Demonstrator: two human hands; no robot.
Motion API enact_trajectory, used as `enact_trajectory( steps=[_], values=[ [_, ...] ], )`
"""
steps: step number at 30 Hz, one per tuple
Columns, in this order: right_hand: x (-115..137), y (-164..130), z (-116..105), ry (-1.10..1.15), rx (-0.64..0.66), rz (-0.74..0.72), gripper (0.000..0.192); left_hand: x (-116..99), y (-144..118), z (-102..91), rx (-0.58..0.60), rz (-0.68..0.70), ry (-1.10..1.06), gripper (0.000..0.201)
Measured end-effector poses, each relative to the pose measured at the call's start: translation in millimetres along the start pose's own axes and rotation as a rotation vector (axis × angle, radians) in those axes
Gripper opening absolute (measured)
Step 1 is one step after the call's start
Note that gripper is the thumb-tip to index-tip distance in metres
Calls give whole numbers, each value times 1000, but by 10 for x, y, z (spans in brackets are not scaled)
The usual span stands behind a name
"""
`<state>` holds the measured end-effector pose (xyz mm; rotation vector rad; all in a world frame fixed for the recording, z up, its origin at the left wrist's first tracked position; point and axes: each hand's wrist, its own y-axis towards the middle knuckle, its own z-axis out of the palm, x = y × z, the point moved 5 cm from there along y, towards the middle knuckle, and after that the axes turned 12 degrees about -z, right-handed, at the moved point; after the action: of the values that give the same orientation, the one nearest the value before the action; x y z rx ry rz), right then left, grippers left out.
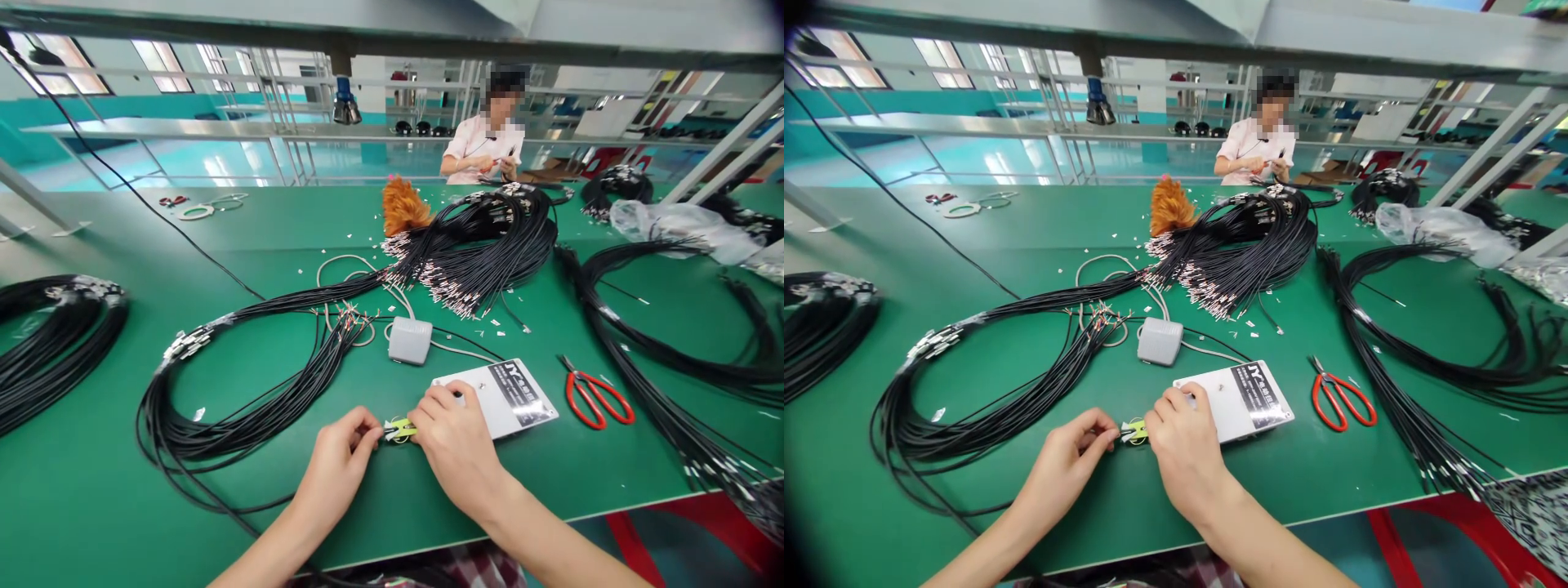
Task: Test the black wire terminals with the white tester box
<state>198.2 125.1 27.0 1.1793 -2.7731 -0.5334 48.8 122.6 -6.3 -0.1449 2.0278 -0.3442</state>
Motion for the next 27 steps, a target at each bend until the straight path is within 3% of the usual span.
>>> enact_trajectory(
  steps=[11, 15, 20, 27],
  values=[
    [25, 24, -53, 36, 59, 50, 19, 21, 31, 28, 6, 5, -18, 20],
    [-37, -156, -259, 149, -112, 72, 22, 37, 36, 22, 5, 6, -21, 21],
    [-170, -746, -536, 113, -439, 245, 14, 52, 29, 12, 8, 5, -29, 20],
    [-32, -1014, -320, 68, -443, 262, 18, 26, 29, -25, -3, 11, -13, 18]
  ],
)
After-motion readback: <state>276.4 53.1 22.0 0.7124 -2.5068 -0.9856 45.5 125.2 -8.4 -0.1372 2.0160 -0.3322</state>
